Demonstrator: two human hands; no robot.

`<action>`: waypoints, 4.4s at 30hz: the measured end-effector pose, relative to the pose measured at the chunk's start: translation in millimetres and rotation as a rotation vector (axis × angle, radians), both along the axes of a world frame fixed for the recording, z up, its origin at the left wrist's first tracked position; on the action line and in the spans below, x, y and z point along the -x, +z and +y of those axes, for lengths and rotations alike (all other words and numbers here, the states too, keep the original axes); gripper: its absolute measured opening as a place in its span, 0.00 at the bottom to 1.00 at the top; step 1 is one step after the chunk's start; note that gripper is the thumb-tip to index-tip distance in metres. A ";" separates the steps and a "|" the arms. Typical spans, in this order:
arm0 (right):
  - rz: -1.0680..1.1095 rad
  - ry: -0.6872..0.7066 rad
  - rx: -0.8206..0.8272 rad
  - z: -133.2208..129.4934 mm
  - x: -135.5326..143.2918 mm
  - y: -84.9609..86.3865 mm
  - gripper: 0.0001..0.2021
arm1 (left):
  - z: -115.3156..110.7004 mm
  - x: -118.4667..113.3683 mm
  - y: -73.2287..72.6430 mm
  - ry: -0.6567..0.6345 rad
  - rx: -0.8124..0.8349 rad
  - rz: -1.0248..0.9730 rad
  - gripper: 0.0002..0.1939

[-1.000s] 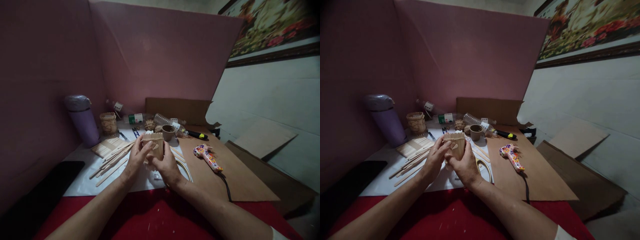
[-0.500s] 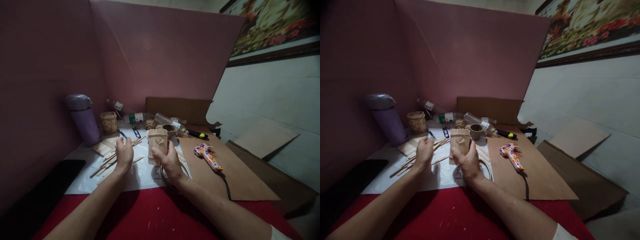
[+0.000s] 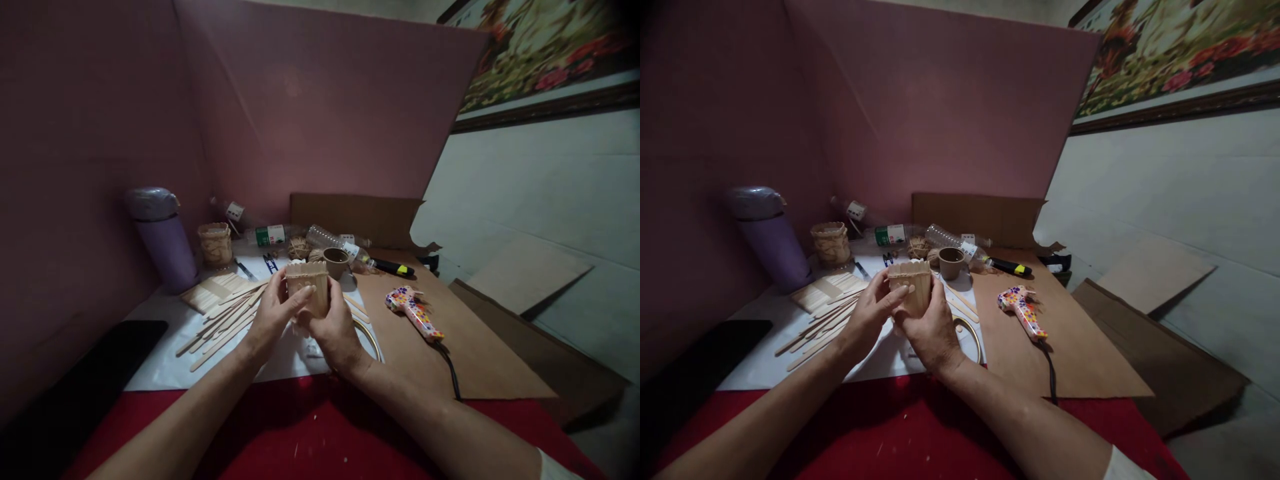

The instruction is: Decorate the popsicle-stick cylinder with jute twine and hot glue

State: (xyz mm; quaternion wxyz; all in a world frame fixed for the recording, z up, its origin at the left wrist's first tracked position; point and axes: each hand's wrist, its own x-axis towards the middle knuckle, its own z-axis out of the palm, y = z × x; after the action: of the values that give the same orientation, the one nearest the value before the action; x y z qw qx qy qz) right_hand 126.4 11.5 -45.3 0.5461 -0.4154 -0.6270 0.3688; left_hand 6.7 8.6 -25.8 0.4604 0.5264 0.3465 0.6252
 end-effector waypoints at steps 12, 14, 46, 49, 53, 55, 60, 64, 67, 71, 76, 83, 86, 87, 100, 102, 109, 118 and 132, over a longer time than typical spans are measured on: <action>-0.060 -0.003 -0.029 -3.4 0.4 2.7 0.36 | 0.7 -1.1 -2.4 0.088 -0.001 0.031 0.27; -0.053 -0.003 -0.036 -3.0 0.4 1.7 0.37 | 0.5 -0.9 -2.4 0.071 0.001 0.034 0.27; -0.021 0.076 0.019 -4.4 -1.3 6.8 0.30 | 2.0 2.3 -2.7 0.055 0.066 -0.031 0.24; -0.042 0.069 0.025 -5.1 -1.0 7.8 0.30 | 1.4 2.1 -1.6 0.065 0.079 -0.041 0.25; -0.068 0.055 0.022 -5.2 -0.5 6.4 0.31 | 3.1 2.5 -3.5 0.089 0.074 -0.029 0.26; -0.077 0.045 0.021 -5.1 -0.5 5.3 0.31 | 4.2 3.1 -4.8 0.099 0.066 -0.011 0.26; -0.099 0.026 0.029 -5.5 -0.2 6.1 0.30 | 4.5 4.0 -4.9 0.144 0.042 0.060 0.24; -0.116 0.006 0.030 -5.6 0.8 8.6 0.31 | 4.3 4.2 -4.6 0.161 0.021 0.088 0.23; -0.114 0.007 0.034 -5.9 0.9 9.7 0.31 | 4.6 3.9 -4.9 0.173 0.030 0.083 0.23; -0.082 0.034 0.038 -6.9 -0.1 10.1 0.30 | 5.5 3.6 -6.2 0.115 0.059 -0.009 0.24; -0.070 0.038 0.045 -5.7 -0.6 8.8 0.30 | 8.0 5.1 -10.5 0.042 0.064 -0.076 0.20; -0.041 0.056 0.039 -3.4 -0.1 6.5 0.29 | 9.4 5.9 -13.2 0.029 0.065 -0.076 0.20; -0.025 0.063 0.040 -2.7 -0.6 5.8 0.29 | 7.5 4.5 -10.9 0.009 0.045 -0.069 0.21; -0.033 0.054 0.044 -2.5 -0.8 5.5 0.30 | 6.8 4.0 -9.9 0.009 0.034 -0.053 0.21; -0.081 0.024 0.035 -2.3 -0.7 5.9 0.32 | 6.3 2.1 -7.0 0.072 0.019 0.036 0.26; -0.093 0.017 0.034 -2.6 -0.4 5.8 0.31 | 6.0 1.6 -6.9 0.092 0.023 0.047 0.26; -0.151 -0.030 0.054 -4.2 0.0 6.8 0.33 | 5.1 0.6 -6.9 0.084 0.057 -0.009 0.25; 0.107 0.169 0.054 -3.7 -0.2 9.8 0.29 | -6.2 0.8 9.6 -0.042 0.204 -0.218 0.20; -0.107 -0.052 -0.030 -1.9 -1.2 2.7 0.35 | 4.2 -0.1 -4.4 0.019 0.066 -0.111 0.29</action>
State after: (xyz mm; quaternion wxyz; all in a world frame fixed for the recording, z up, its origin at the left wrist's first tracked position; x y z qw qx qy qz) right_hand 127.6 9.6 -42.6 0.5272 -0.4423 -0.6501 0.3223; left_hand 6.7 12.8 -30.2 0.4901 0.4722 0.3458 0.6459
